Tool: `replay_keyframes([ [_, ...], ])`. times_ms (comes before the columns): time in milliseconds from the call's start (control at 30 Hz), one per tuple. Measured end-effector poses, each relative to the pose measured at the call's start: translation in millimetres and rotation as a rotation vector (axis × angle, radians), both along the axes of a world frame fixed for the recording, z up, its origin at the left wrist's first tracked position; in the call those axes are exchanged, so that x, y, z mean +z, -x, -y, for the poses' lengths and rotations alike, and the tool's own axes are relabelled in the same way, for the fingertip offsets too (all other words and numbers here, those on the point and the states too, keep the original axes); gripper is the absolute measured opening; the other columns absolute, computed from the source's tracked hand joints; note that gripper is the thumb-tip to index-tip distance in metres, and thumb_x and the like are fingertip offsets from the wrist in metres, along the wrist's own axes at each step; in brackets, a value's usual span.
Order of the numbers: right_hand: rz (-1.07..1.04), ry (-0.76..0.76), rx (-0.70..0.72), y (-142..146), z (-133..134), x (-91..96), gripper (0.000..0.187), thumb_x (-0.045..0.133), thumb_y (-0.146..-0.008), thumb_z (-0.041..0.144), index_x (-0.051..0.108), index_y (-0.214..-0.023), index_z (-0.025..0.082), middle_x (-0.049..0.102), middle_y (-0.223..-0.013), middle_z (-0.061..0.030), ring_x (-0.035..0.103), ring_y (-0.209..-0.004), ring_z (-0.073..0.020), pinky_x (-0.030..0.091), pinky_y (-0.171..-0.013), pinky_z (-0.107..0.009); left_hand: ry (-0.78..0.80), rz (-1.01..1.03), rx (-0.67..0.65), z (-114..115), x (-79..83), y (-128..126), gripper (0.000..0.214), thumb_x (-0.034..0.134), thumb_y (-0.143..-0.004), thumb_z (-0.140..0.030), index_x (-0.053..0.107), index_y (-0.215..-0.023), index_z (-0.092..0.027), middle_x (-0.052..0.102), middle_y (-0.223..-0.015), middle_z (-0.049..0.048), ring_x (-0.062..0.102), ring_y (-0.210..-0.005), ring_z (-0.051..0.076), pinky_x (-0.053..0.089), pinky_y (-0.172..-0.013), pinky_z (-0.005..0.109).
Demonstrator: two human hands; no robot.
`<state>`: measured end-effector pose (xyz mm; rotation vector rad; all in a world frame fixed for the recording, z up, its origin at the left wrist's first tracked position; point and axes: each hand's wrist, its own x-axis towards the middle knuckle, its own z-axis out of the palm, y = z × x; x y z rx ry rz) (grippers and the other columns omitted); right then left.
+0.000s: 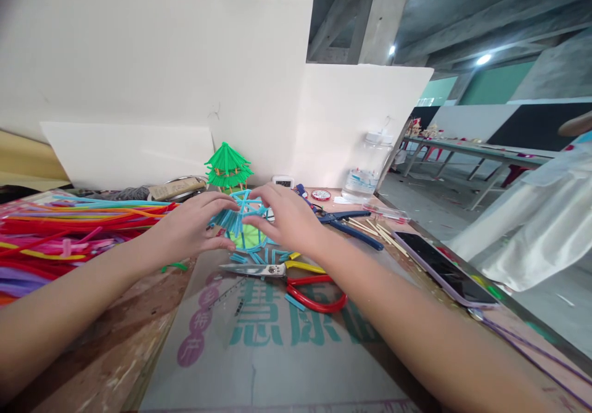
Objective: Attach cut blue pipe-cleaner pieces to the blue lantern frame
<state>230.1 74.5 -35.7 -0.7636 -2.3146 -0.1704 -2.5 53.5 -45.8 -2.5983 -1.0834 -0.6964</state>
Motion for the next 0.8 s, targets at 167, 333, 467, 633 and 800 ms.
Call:
replay_keyframes([
  [167,-0.145,0.126,-0.105,-14.8,-15.1,11.7,0.016,0.055,-0.088,0.032,0.061,-0.091,0.017,0.060,-0.077,-0.0019,0.052,-0.068,-0.0140,0.039,-0.063,-0.026,0.008,0.010,0.002,-2.4,-1.8,2.8,0.059,0.068,-0.077,-0.053,0.050,-0.122,-0.019,0.054,-0.128,0.0123,0.049,-0.121,0.028,0.042,-0.101,0.043],
  [333,-0.067,0.279,-0.234,-31.6,-22.9,24.2,0.020,0.055,-0.084,0.034,0.062,-0.078,0.017,0.059,-0.068,0.0001,0.050,-0.062,-0.0128,0.033,-0.056,-0.024,0.038,0.011,0.016,-5.8,-2.6,7.1,0.059,0.067,-0.079,-0.050,0.049,-0.127,-0.021,0.050,-0.134,0.0124,0.047,-0.124,0.028,0.040,-0.102,0.043],
  [467,0.018,0.308,-0.319,-39.9,-15.3,38.0,0.030,0.051,-0.085,0.041,0.058,-0.068,0.017,0.050,-0.056,0.0031,0.042,-0.053,-0.0108,0.025,-0.051,-0.024,0.078,0.051,0.041,-4.9,8.7,13.2,0.059,0.063,-0.080,-0.053,0.051,-0.127,-0.020,0.053,-0.132,0.0111,0.050,-0.121,0.027,0.041,-0.100,0.039],
  [633,0.016,0.265,-0.364,-46.5,-14.0,45.3,0.044,0.046,-0.086,0.044,0.039,-0.051,0.019,0.031,-0.046,0.0051,0.029,-0.048,-0.0089,0.019,-0.050,-0.027,0.127,0.151,0.268,-3.8,31.6,31.8,0.036,0.037,-0.094,-0.044,0.064,-0.090,-0.020,0.067,-0.091,0.0046,0.060,-0.086,0.022,0.043,-0.077,0.030],
  [800,0.013,0.313,-0.338,-43.9,-12.7,45.3,0.043,0.045,-0.086,0.043,0.039,-0.050,0.019,0.032,-0.046,0.0043,0.029,-0.047,-0.0092,0.019,-0.049,-0.027,0.053,0.279,0.452,-4.8,47.9,54.6,0.024,0.033,-0.085,-0.022,0.057,-0.079,-0.020,0.063,-0.076,0.0023,0.057,-0.072,0.019,0.037,-0.065,0.027],
])
